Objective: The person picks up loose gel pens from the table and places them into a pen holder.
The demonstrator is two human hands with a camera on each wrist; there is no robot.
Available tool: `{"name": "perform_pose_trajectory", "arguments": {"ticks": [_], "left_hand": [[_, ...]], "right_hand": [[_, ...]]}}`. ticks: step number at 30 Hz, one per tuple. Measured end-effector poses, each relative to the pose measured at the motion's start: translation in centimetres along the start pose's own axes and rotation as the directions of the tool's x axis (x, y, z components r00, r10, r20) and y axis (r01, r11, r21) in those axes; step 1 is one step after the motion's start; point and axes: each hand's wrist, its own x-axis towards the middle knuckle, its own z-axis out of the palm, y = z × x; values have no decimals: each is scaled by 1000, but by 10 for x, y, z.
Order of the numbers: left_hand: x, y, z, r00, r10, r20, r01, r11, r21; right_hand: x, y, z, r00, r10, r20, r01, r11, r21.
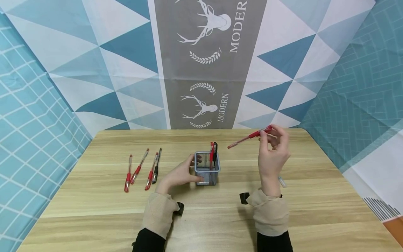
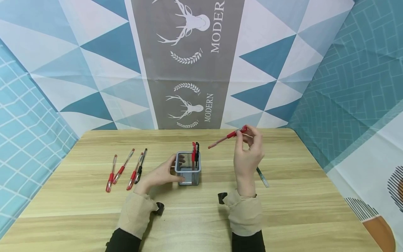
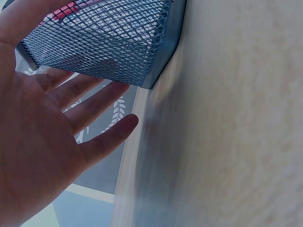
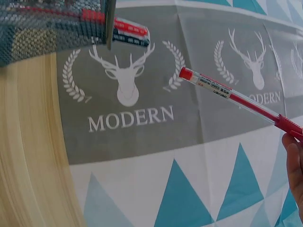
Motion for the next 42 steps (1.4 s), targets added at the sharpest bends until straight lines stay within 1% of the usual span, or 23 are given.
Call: {"name": "perform_pose_trajectory", "arguments": {"ticks": [3, 4, 6, 9, 10, 11, 13, 18, 21, 24, 29, 32, 38, 42], "left_hand": [[0, 0, 0, 1000, -4, -2, 4, 1000, 6], [-2, 4, -1, 1000, -4, -1, 4, 1000, 4], [-1, 4, 0, 1000, -10, -1, 10, 1000, 3], [-1, 4, 0, 1000, -4, -1, 4, 1000, -3], [-1, 4, 0, 1000, -1, 2, 1, 1000, -10], [1, -1, 1, 1000, -2, 2, 2, 1000, -10], [1, -1, 0, 1000, 4, 4, -4, 1000, -13], [0, 0, 0, 1000, -4, 1, 4, 1000, -6], [0, 0, 0, 1000, -10, 0, 10, 1000, 4], [0, 1, 0, 1000, -14, 0, 14, 1000, 11], [-1, 1, 0, 1000, -10, 2, 10, 1000, 9], [-1, 2, 0, 1000, -6, 3, 6, 1000, 7], [-1, 2, 0, 1000, -9, 5, 9, 1000, -4], [-1, 1, 0, 1000, -6, 2, 6, 1000, -6]], "right_hand": [[-2, -1, 4, 1000, -14, 21, 14, 1000, 9], [-3, -2, 5, 999, -20, 29, 20, 1000, 12], [-5, -3, 7, 998, -30, 47, 29, 999, 25], [-8, -4, 11, 996, -43, 80, 40, 998, 38], [-9, -5, 12, 995, -48, 93, 44, 998, 40], [-9, -6, 13, 993, -51, 104, 47, 998, 41], [-11, -6, 15, 992, -53, 116, 49, 998, 38], [-13, -8, 17, 990, -47, 130, 42, 998, 39], [-16, -10, 19, 985, -43, 167, 38, 999, 35], [-19, -12, 21, 974, -37, 225, 35, 999, 11], [-25, -14, 26, 948, -51, 315, 65, 997, -34], [-29, -14, 31, 935, -71, 349, 93, 995, -46], [-37, -14, 41, 907, -126, 403, 154, 987, -38], [-42, -12, 46, 878, -137, 458, 180, 982, -52]]}}
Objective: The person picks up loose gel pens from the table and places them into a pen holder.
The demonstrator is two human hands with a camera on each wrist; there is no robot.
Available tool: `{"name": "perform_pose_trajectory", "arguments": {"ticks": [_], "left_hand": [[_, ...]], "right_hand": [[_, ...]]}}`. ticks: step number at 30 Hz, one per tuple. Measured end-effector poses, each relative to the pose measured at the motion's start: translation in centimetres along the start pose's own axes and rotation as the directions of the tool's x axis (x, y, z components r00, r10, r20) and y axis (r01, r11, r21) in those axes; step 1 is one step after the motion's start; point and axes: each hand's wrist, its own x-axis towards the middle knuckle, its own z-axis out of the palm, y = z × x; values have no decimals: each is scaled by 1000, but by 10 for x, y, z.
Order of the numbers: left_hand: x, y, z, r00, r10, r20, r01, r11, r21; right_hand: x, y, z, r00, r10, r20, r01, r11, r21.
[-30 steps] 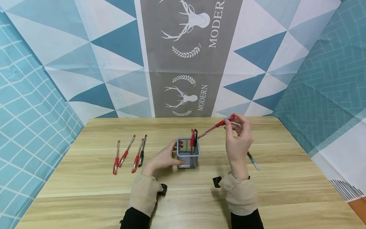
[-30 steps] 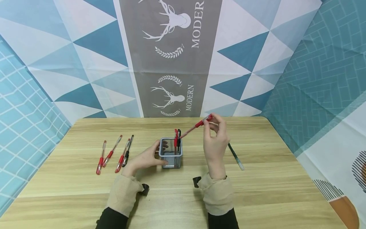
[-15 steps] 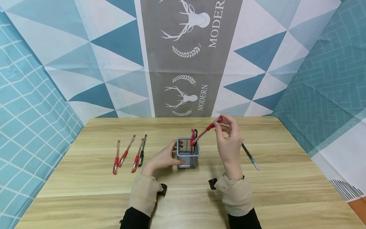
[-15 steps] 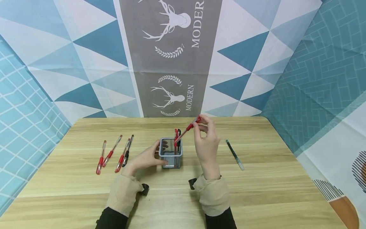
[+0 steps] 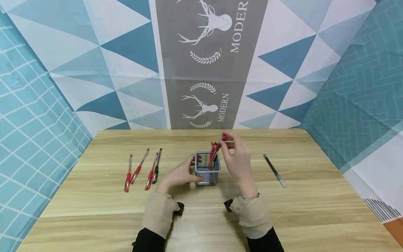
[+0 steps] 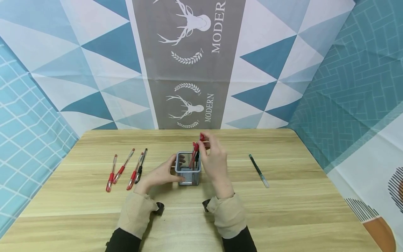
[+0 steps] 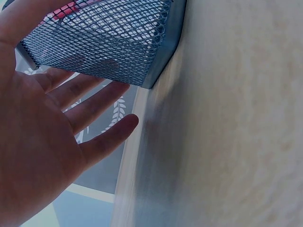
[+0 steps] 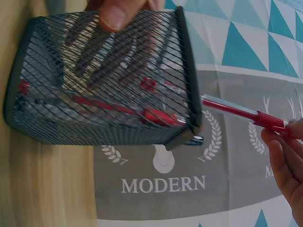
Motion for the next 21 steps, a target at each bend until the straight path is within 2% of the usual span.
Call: {"name": "perform_pose_trajectory", "arguments": {"ticks": [7, 15, 21], "left_hand": [[0, -1, 0, 1000, 10, -10, -10, 1000, 12], [0, -2, 1, 1000, 5, -16, -4, 1000, 27], [1, -4, 1, 1000, 19, -14, -19, 999, 27]], "right_hand": [[-4, -1, 13, 991, 42, 124, -42, 999, 1], [-10, 3, 22, 981, 33, 189, -21, 998, -67], [-13, 7, 26, 969, 77, 235, -51, 992, -116]]}}
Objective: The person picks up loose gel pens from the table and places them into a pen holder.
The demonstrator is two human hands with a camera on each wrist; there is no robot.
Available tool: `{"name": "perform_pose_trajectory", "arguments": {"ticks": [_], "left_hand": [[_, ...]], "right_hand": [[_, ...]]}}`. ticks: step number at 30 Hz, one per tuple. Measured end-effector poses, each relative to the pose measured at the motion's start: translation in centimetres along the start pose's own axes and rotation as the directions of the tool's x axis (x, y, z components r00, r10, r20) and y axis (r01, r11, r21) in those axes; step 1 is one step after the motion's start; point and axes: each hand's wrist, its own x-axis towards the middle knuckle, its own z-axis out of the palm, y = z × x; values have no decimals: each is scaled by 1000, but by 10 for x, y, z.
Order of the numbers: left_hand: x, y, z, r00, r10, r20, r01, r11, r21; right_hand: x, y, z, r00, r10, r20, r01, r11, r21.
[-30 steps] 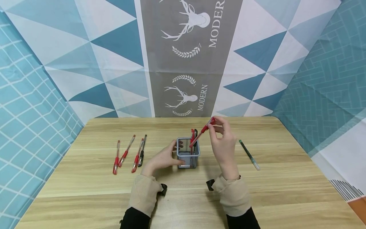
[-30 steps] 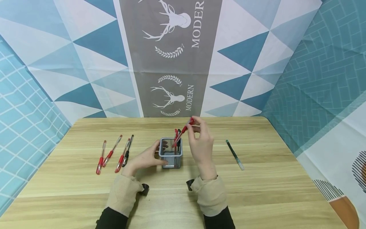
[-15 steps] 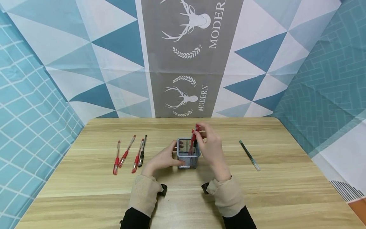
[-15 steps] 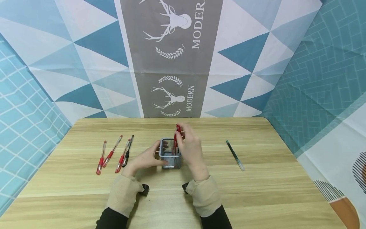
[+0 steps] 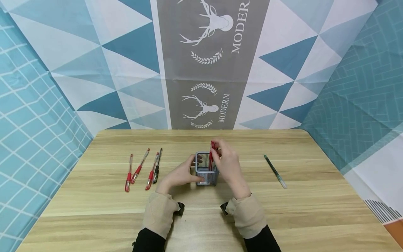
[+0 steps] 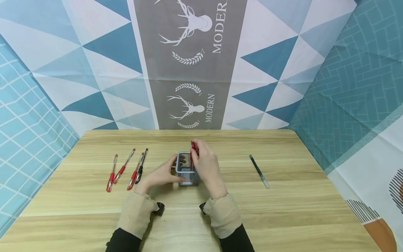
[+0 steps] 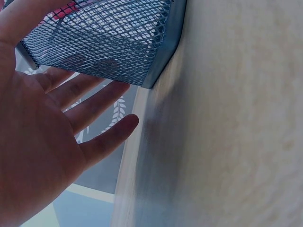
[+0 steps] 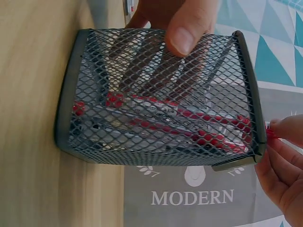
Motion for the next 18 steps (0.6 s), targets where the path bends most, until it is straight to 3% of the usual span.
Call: {"name": "perform_pose_trajectory", "arguments": {"ticks": [8, 18], "left_hand": [[-15, 34, -7, 1000, -1, 31, 1, 1000, -22], [-15, 34, -7, 999, 1, 38, 1, 999, -39]], "right_hand": [[-2, 2, 5, 999, 41, 36, -40, 999, -23], [-3, 4, 8, 995, 62, 72, -59, 997, -46]]}}
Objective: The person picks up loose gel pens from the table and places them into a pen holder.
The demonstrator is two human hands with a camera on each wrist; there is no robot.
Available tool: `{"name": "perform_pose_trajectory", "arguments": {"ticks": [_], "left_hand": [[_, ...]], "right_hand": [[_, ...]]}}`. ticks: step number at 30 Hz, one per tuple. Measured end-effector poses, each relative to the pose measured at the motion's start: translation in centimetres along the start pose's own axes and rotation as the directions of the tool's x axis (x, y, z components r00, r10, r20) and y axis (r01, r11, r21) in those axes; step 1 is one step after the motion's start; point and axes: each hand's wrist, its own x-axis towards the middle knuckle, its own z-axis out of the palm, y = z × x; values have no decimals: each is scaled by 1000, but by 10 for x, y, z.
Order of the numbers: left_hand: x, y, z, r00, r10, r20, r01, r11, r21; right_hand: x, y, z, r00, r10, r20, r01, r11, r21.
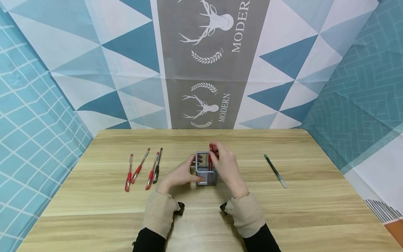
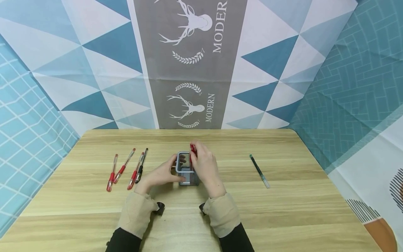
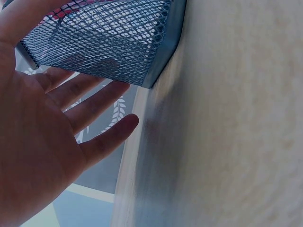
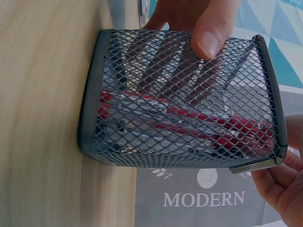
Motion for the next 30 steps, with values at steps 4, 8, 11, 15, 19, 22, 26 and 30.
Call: {"name": "perform_pose_trajectory", "arguments": {"ticks": [4, 8, 11, 15, 19, 22, 26, 30], "left_hand": [[0, 0, 0, 1000, 5, 5, -5, 1000, -3], [-1, 1, 0, 1000, 3, 7, -3, 1000, -7], [-1, 1, 0, 1000, 0, 5, 0, 1000, -9], [-1, 2, 0, 1000, 5, 1, -5, 1000, -8], [-1, 3, -1, 1000, 2, 4, -2, 1000, -7], [1, 0, 0, 1000, -6, 4, 6, 1000, -5], [9, -17, 4, 1000, -9, -16, 9, 1000, -4], [14, -31, 6, 999, -16, -37, 16, 1000, 16]], "right_hand": [[0, 1, 1, 1000, 8, 2, -8, 1000, -7], [-2, 2, 3, 1000, 18, -10, -18, 1000, -15], [-2, 3, 4, 999, 28, -24, -29, 999, -23], [-2, 3, 5, 999, 35, -41, -36, 998, -45], [-2, 3, 5, 999, 29, -37, -32, 997, -68], [-2, 2, 5, 999, 32, -19, -33, 996, -81], [-3, 2, 6, 999, 45, 4, -45, 994, -100], [-3, 3, 8, 999, 51, 16, -49, 992, -114]]}}
